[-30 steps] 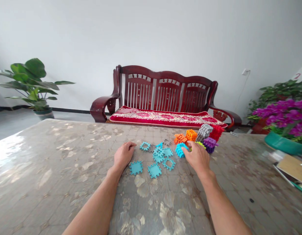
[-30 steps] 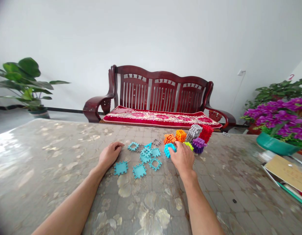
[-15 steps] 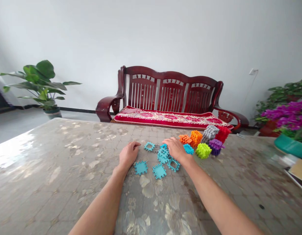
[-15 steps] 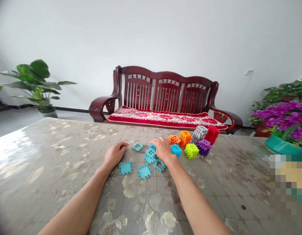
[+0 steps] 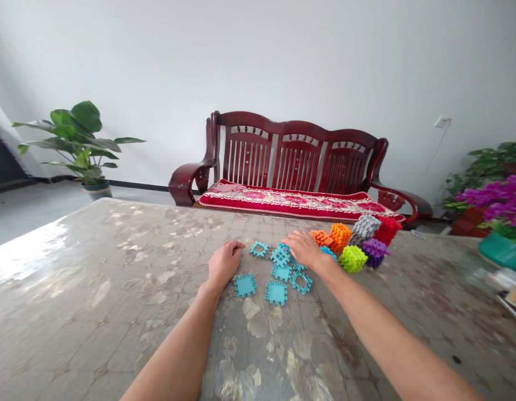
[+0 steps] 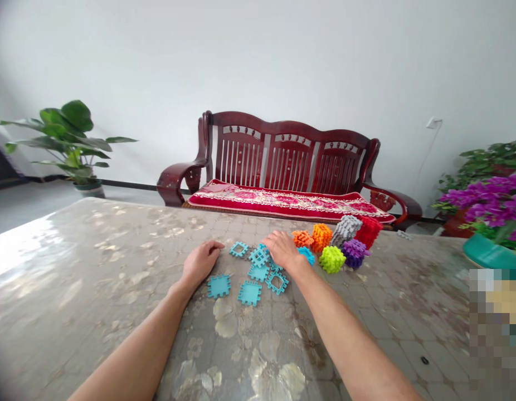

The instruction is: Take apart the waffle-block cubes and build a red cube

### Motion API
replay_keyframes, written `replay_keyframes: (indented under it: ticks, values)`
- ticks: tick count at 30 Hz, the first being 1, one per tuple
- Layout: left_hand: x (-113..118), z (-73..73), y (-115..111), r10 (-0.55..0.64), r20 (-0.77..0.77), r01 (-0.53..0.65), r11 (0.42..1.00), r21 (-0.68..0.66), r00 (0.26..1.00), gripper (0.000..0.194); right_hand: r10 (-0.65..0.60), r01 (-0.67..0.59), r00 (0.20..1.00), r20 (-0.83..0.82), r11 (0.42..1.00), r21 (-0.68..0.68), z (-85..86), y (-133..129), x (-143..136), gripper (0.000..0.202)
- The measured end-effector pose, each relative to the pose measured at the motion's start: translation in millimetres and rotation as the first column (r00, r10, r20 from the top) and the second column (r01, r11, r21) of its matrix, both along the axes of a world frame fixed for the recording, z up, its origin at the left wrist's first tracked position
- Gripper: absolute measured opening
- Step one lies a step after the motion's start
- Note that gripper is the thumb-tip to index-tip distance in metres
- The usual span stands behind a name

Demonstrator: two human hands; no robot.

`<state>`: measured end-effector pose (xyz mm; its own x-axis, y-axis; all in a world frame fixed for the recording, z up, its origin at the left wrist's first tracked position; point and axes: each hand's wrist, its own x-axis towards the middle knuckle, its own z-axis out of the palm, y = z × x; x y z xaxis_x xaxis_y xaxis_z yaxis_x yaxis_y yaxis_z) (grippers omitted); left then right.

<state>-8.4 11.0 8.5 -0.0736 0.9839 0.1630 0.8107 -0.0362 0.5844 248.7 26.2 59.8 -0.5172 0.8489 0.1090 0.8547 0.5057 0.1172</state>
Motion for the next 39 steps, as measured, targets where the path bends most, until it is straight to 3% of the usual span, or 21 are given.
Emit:
replay_keyframes:
  ticks: [4, 8, 15, 23, 27, 32, 39]
  values:
    - [0, 0.9, -1, -0.003, -0.001, 0.003, 1.0, 0.002, 1.0, 0.029, -0.056, 0.052, 0.998, 0.04, 0.994, 0.092, 12.9, -9, 4, 0.029]
    - [0, 0.7, -1, -0.009, -0.004, 0.009, 1.0, 0.007, 1.0, 0.029, -0.187, 0.186, 0.982, -0.003, 0.976, 0.112, 19.5, -22, 7, 0.029]
    - [0, -0.7, 0, -0.001, -0.002, 0.001, 1.0, 0.002, 1.0, 0.029, -0.348, 0.357, 0.921, -0.176, 0.934, 0.022, 7.1, -47, 10, 0.031]
    - [0, -0.6, 0, -0.012, -0.009, 0.012, 1.0, 0.002, 1.0, 0.031, -0.274, 0.337, 0.826, -0.492, 0.941, 0.041, -23.6, -82, 4, 0.032]
    - [0, -0.3, 0, -0.015, -0.005, 0.015, 1.0, 0.014, 1.0, 0.031, -0.248, 0.315, 0.725, -0.643, 0.949, -0.01, -35.0, -85, -5, 0.03]
    - [-1, -0.4, 0, -0.016, -0.005, 0.016, 1.0, 0.012, 1.0, 0.031, -0.218, 0.227, 0.586, -0.781, 0.969, -0.101, -37.4, -83, -9, 0.036]
    - [-2, -1.8, 1, -0.017, -0.005, 0.017, 1.0, 0.005, 1.0, 0.031, -0.256, 0.336, 0.782, -0.568, 0.941, 0.038, -31.9, -100, 9, 0.033]
